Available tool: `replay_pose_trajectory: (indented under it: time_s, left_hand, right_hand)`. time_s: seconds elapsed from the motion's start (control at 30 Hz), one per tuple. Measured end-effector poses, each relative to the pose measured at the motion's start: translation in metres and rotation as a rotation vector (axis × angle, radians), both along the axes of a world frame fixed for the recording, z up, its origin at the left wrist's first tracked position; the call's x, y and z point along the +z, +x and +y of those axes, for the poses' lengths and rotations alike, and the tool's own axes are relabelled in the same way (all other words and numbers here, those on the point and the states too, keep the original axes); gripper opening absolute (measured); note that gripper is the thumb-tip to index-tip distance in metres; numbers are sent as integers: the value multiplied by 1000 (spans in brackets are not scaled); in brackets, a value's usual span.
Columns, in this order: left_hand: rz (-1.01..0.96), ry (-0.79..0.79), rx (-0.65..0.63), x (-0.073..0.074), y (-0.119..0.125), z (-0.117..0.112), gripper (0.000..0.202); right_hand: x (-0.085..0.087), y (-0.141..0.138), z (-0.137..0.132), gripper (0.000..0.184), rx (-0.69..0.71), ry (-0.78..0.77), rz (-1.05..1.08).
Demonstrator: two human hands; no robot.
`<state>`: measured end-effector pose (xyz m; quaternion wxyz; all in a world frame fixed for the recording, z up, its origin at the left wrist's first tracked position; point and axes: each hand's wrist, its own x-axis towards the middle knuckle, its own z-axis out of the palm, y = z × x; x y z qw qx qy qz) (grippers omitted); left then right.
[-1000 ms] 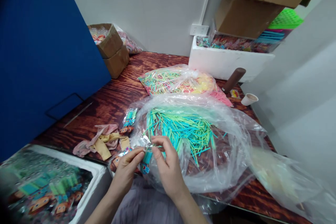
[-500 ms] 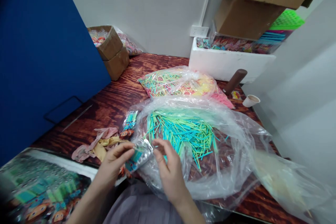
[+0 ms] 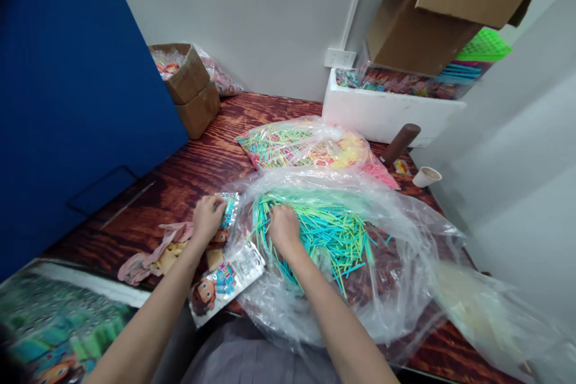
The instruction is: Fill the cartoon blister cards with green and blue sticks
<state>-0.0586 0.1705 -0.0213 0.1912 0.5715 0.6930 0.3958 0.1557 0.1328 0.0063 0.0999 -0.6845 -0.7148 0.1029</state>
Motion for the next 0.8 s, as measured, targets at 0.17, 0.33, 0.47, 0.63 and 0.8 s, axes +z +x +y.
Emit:
replay_pose_trajectory:
  time_s: [0.17,0.33,0.47,0.63,0.8]
  left_hand:
    - [180,-7,23,-8,-1,-3,20]
    - [259,21,-58,0,-12,-11,33]
    - [318,50,-111,17,-17,-31,31]
    - [356,105,-178,36,-14,-72,27]
    - [306,108,-219,38,-4,-92,24]
  right_hand:
    - [-5,-28,45,28,-30,-78,-87]
    - [-8,-47,58,23,-43,-148,-137]
    - [-6,-50,56,28,-33,-158,-162]
    - [7,-19,47,26,19,-197,-176]
    - [22,26,30,31,-2,-178,-183]
